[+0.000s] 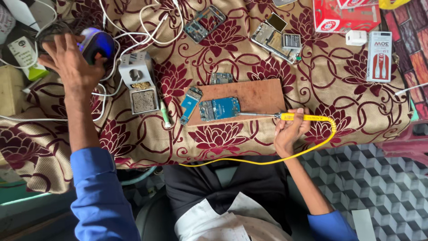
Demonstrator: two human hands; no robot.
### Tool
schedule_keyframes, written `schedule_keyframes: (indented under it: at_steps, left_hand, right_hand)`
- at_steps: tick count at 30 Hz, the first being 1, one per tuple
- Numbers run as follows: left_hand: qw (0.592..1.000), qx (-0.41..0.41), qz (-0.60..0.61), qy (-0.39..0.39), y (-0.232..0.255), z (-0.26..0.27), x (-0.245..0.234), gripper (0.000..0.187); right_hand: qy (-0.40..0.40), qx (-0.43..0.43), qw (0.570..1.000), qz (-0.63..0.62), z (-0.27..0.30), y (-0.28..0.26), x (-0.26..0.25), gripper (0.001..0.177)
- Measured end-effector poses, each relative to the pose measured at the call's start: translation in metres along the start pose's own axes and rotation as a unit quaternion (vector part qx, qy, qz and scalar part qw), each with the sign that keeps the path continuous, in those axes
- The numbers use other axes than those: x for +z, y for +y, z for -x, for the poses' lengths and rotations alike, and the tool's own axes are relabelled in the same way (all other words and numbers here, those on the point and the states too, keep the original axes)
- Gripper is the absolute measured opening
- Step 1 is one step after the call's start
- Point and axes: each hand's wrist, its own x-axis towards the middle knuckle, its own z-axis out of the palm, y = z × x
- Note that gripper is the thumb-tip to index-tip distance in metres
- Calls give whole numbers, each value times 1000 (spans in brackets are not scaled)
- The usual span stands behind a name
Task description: The person solders a blue circuit board using a soldering iron and solder wire. They hold the board steady with one hand while applying heat and solder with the other. The work is performed on a wooden board placed on a patterned tablecloth.
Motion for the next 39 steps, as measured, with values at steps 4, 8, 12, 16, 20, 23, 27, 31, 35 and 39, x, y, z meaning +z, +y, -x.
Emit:
schedule_keyframes:
  at_steps: [4,8,12,16,20,23,27,31,35,39]
  left_hand:
    - [996,57,4,61,4,22,-16,85]
    - [982,56,22,181,24,60,-32,66]
    - [972,33,57,224,52,122,-43,33]
    - [903,233,-145,330,84,172,-41,37]
    - [851,498,5,169,145,201,-37,37]
    - [859,493,53,131,185,203,-39,31]
    - [864,479,63,140,200,195,-49,26]
    - [902,403,97,122,196,195,-51,30]
    - [926,322,146,131,195,200,-54,27]
    - [958,242,124,90,194,202,-49,19]
  right_hand:
    - [-7,-14,1000,-1,-3,1,2,31]
    - [0,-10,1000,6,-1,1,0,32]
    - [-3,1,1000,0,0,0,0,33]
    - [5,14,1000,0,0,-3,1,33]
    - [1,10,1000,-26,-3,-1,3,35]
    - [-20,2,999,-30,-3,-4,1,35]
    - [-8,13,999,-30,-4,-5,5,34]
    - [-13,12,1000,-23,-3,-7,5,38]
    - [-8,15,999,-36,-5,-8,6,36]
    - [-12,-1,1000,-22,-1,-6,3,36]
